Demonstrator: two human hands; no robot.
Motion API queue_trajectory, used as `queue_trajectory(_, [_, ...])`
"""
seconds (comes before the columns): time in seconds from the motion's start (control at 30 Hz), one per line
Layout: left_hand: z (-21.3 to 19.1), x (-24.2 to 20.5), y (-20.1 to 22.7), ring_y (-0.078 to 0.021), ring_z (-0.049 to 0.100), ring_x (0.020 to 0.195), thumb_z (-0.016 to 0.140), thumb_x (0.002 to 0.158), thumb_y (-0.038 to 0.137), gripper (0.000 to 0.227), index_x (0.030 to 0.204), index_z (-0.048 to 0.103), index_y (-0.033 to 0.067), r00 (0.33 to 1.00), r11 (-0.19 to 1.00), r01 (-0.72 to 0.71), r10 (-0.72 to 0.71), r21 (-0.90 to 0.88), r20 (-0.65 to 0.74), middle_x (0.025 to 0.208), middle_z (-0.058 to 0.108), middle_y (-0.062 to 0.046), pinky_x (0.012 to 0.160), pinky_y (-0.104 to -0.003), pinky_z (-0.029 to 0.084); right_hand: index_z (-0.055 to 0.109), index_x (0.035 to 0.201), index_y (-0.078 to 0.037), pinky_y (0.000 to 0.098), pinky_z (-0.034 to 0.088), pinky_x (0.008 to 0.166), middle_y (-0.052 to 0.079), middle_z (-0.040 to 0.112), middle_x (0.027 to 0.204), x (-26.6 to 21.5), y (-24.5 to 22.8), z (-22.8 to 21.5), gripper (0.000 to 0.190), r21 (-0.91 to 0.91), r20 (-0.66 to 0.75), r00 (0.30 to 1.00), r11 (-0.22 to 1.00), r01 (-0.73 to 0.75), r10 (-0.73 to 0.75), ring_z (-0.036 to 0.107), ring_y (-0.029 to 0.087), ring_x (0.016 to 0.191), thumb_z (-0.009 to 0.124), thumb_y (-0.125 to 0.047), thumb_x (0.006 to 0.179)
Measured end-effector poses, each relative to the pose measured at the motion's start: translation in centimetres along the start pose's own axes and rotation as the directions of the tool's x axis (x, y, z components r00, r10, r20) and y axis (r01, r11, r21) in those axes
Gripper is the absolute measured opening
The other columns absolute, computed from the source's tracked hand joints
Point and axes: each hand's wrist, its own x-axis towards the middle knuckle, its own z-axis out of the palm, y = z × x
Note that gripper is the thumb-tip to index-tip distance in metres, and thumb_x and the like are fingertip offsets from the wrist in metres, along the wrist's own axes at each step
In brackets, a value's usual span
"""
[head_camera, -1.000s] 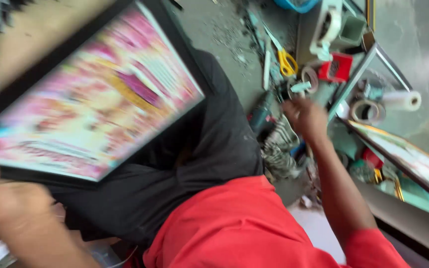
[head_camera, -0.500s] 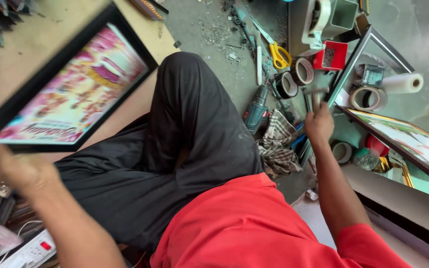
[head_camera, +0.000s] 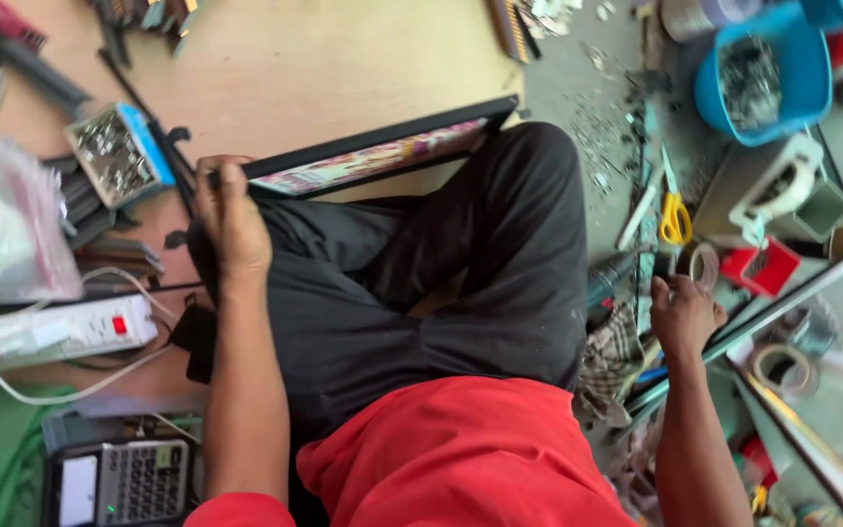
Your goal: The user is assembling a picture frame by securing the backing with a hammer and nails, cleaning the glass, and applying black tape around the edges.
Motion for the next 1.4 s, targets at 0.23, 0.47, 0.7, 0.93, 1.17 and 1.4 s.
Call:
queue_trajectory(0.23, [2.7,0.4,0.3,-0.0203,0.058,0.085,0.034,0.109,0.022,0.034,0.090,0.051,-0.0010,0.976,0.985,-0.054,0.087,0.166,-0.197,0.090,0.059,-0.010,0.085,-0.031,0.046,0.054,0.111,-0.004,0.0383,0.050,0.073,0.007,0.064,0.091,5.5,-13.6,-14.6,0.025,0.793,0.053,0.992,0.598,-0.114,0.118,0.065,0.017,0.081,0.044,-0.026,0.115])
queue_trajectory(0.47, [2.5,1.4,-2.8,-0.0222,0.054,0.082,0.035,0.110,0.022,0.038,0.084,0.049,-0.0015,0.937,0.963,-0.090,0.168,0.253,-0.305,0.083,0.057,-0.012,0.083,-0.035,0.047,0.056,0.106,-0.011,0.0415,0.054,0.095,0.001,0.044,0.070,9.1,-24.8,-22.2,0.029,0.952,-0.074,0.981,-0.305,0.016,-0.181,0.045,0.017,0.064,0.044,-0.035,0.116])
queue_trajectory(0.7, [2.5,1.6,-3.2,-0.0240,0.058,0.073,0.035,0.111,0.028,0.045,0.080,0.053,-0.0011,0.927,0.956,-0.047,0.150,0.289,-0.345,0.076,0.064,-0.011,0.075,-0.037,0.049,0.051,0.083,-0.013,0.0419,0.048,0.097,-0.001,0.033,0.056,6.7,-24.6,-21.6,0.045,0.662,0.041,0.949,-0.703,-0.261,-0.314,0.037,0.016,0.057,0.044,-0.042,0.116])
queue_trajectory(0.93, [2.8,-1.1,-3.5,-0.0234,0.056,0.070,0.036,0.115,0.031,0.053,0.076,0.053,-0.0009,0.903,0.985,-0.039,0.106,0.167,-0.416,0.073,0.061,-0.011,0.073,-0.036,0.049,0.050,0.082,-0.014,0.0418,0.048,0.096,-0.002,0.031,0.053,6.3,-26.2,-25.7,0.050,0.761,-0.046,0.958,-0.631,-0.150,-0.283,0.035,0.016,0.054,0.040,-0.050,0.114])
queue_trajectory(1.17, [3.6,-3.9,-2.2,-0.0232,0.064,0.073,0.036,0.114,0.031,0.049,0.079,0.053,0.0010,0.932,0.987,-0.016,0.072,0.158,-0.354,0.076,0.066,-0.011,0.074,-0.034,0.052,0.044,0.072,-0.017,0.0311,0.047,0.075,-0.005,0.029,0.054,10.9,-30.0,-21.9,0.053,0.667,0.013,0.876,-0.649,-0.366,-0.481,0.034,0.012,0.052,0.046,-0.052,0.112])
queue_trajectory(1.4, [4.2,-4.1,1.2,-0.0210,0.066,0.079,0.037,0.116,0.022,0.038,0.089,0.055,0.0027,0.981,0.992,-0.010,0.035,0.128,-0.191,0.083,0.065,-0.009,0.082,-0.032,0.053,0.044,0.072,-0.019,0.0258,0.030,0.048,-0.009,0.030,0.061,14.6,-34.7,-18.0,0.046,0.595,0.114,0.850,-0.651,-0.472,-0.514,0.029,0.006,0.047,0.059,-0.042,0.108])
